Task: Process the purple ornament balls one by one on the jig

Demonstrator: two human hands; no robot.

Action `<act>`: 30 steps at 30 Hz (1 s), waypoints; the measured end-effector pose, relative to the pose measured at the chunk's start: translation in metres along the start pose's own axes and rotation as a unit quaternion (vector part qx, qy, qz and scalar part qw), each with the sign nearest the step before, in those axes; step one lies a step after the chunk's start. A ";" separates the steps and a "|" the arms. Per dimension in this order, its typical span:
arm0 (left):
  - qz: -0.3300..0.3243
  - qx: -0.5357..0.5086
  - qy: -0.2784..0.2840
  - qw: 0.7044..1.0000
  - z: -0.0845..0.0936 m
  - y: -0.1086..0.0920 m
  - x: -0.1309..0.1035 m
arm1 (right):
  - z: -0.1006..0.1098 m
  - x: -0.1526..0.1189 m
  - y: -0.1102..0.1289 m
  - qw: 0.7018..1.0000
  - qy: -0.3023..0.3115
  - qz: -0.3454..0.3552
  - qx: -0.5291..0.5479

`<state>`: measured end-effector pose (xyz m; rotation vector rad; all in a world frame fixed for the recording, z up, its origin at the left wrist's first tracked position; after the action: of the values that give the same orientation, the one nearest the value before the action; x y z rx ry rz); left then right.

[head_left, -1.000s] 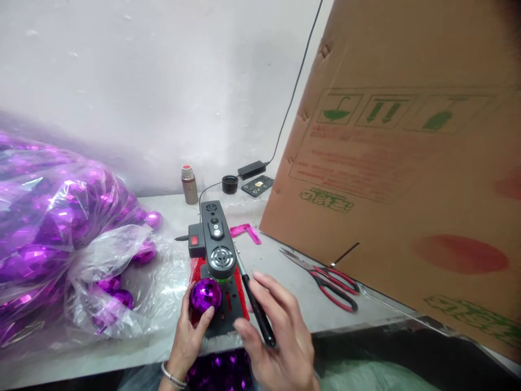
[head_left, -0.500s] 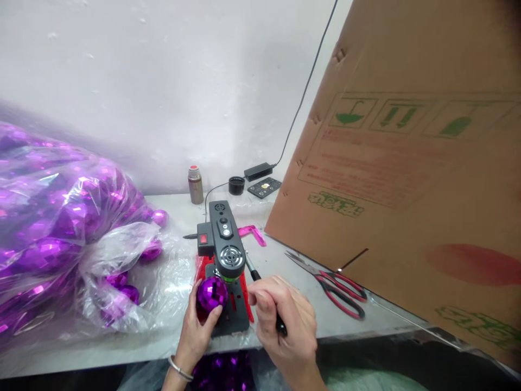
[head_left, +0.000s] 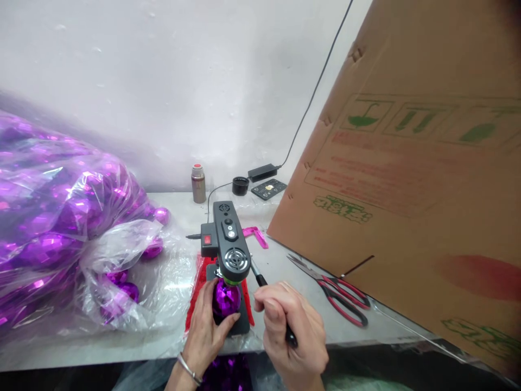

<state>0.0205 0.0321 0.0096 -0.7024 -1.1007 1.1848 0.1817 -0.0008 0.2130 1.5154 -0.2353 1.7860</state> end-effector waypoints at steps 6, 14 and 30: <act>0.033 -0.016 0.008 0.999 -0.005 -0.003 0.013 | 0.000 -0.005 -0.001 1.000 -0.012 -0.003 0.007; 0.068 -0.065 0.007 0.996 -0.003 0.009 0.013 | 0.000 -0.007 -0.002 0.999 -0.020 -0.013 0.022; 0.040 -0.009 0.010 0.999 -0.016 0.011 0.005 | 0.001 -0.013 -0.007 0.999 -0.024 -0.037 0.026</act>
<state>0.0319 0.0416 -0.0043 -0.7771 -1.0771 1.2340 0.1867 -0.0023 0.1990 1.5839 -0.1558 1.7117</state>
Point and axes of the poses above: each hand's wrist, its own x-axis towards the middle knuckle, its own z-axis out of the back of the hand, y = z × x, the point moved 5 cm from there along x, towards the middle knuckle, and after that the axes turned 7 degrees about -x, right-handed, at the moved point
